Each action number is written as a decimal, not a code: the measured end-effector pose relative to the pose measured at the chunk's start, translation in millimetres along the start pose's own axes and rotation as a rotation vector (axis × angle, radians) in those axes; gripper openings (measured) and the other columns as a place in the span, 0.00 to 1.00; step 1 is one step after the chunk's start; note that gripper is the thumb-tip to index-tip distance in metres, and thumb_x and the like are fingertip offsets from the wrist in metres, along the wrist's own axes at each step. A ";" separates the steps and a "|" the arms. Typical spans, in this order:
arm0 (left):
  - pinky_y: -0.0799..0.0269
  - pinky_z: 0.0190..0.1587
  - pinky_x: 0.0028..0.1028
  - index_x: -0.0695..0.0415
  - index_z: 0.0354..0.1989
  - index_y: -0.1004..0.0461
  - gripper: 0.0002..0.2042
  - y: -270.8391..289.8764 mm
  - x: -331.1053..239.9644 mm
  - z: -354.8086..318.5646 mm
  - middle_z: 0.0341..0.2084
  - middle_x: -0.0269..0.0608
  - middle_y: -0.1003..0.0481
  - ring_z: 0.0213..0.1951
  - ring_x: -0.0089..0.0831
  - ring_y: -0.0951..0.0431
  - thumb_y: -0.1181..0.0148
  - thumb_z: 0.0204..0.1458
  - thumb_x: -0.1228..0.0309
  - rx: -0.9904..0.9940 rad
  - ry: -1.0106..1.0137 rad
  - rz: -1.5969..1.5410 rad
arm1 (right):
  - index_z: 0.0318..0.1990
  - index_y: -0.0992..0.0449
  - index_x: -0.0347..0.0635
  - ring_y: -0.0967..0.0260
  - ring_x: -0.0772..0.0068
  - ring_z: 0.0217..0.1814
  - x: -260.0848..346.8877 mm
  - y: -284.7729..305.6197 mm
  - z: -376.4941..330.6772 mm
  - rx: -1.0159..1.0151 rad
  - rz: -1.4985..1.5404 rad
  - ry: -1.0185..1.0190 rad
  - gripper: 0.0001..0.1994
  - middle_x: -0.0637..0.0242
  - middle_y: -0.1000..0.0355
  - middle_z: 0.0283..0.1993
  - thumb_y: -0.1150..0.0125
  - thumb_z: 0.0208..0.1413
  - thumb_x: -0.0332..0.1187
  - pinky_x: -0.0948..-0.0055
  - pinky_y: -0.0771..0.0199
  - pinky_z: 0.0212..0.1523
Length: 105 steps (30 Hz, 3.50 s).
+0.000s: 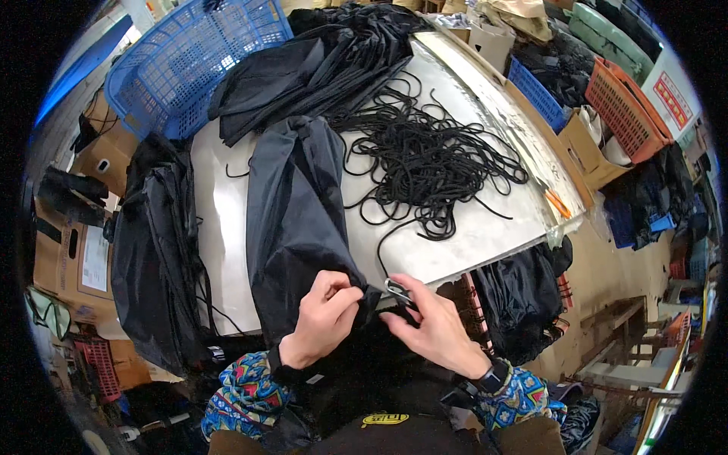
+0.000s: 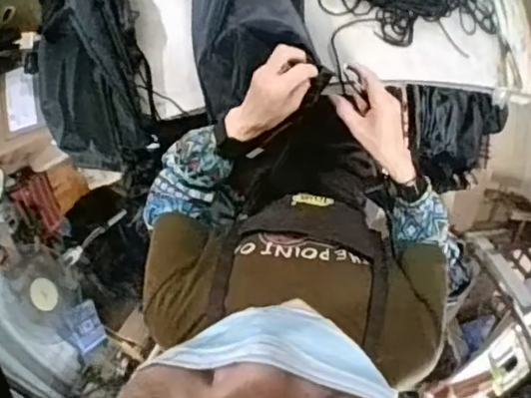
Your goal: The person assembles black drawstring bags by threading black cords through the top hems using a metal hook tool. They pull the cords through the fabric channels, tie knots to secure the ends, and place the finished bags into a pile. The process is repeated for multiple bags in a workshop setting.
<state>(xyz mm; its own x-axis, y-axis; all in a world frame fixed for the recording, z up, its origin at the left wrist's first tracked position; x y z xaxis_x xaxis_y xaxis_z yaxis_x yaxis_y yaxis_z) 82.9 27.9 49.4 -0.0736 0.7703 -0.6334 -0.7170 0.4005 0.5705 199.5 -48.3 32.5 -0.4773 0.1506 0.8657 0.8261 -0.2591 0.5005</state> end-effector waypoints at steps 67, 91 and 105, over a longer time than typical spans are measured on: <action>0.38 0.58 0.36 0.57 0.58 0.34 0.19 31.9 47.0 -51.6 0.55 0.46 0.33 0.56 0.38 0.32 0.55 0.59 0.65 0.232 0.324 0.078 | 0.64 0.41 0.36 0.38 0.67 0.21 36.3 -53.4 -109.2 0.363 -0.079 0.596 0.41 0.63 0.46 0.22 0.42 0.33 0.21 0.68 0.36 0.23; 0.39 0.59 0.35 0.57 0.59 0.36 0.19 35.5 122.4 46.7 0.56 0.46 0.34 0.57 0.37 0.34 0.57 0.60 0.66 0.051 0.317 0.224 | 0.47 0.31 0.35 0.29 0.61 0.24 124.7 102.1 14.6 -0.686 -0.385 0.588 0.20 0.59 0.30 0.28 0.36 0.50 0.38 0.69 0.29 0.20; 0.40 0.59 0.35 0.57 0.60 0.37 0.20 51.9 106.1 -11.5 0.57 0.46 0.35 0.58 0.37 0.35 0.59 0.61 0.66 0.145 0.259 0.262 | 0.31 0.27 0.33 0.43 0.82 0.23 -2.3 160.5 7.2 -0.764 0.055 0.150 0.09 0.65 0.33 0.19 0.42 0.56 0.31 0.74 0.41 0.22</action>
<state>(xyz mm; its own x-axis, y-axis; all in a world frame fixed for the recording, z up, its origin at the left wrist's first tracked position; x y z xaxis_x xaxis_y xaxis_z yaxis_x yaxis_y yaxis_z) 29.9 124.7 5.8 -0.4271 0.7125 -0.5567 -0.5469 0.2867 0.7866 335.3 -83.3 110.8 -0.5220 0.0020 0.8529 0.4399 -0.8561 0.2712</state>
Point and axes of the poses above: each hand's wrist, its own z-axis towards the middle knuckle, its own y-axis out of the back of the hand, x = y × z, the point moved 10 cm from there along z, towards the middle knuckle
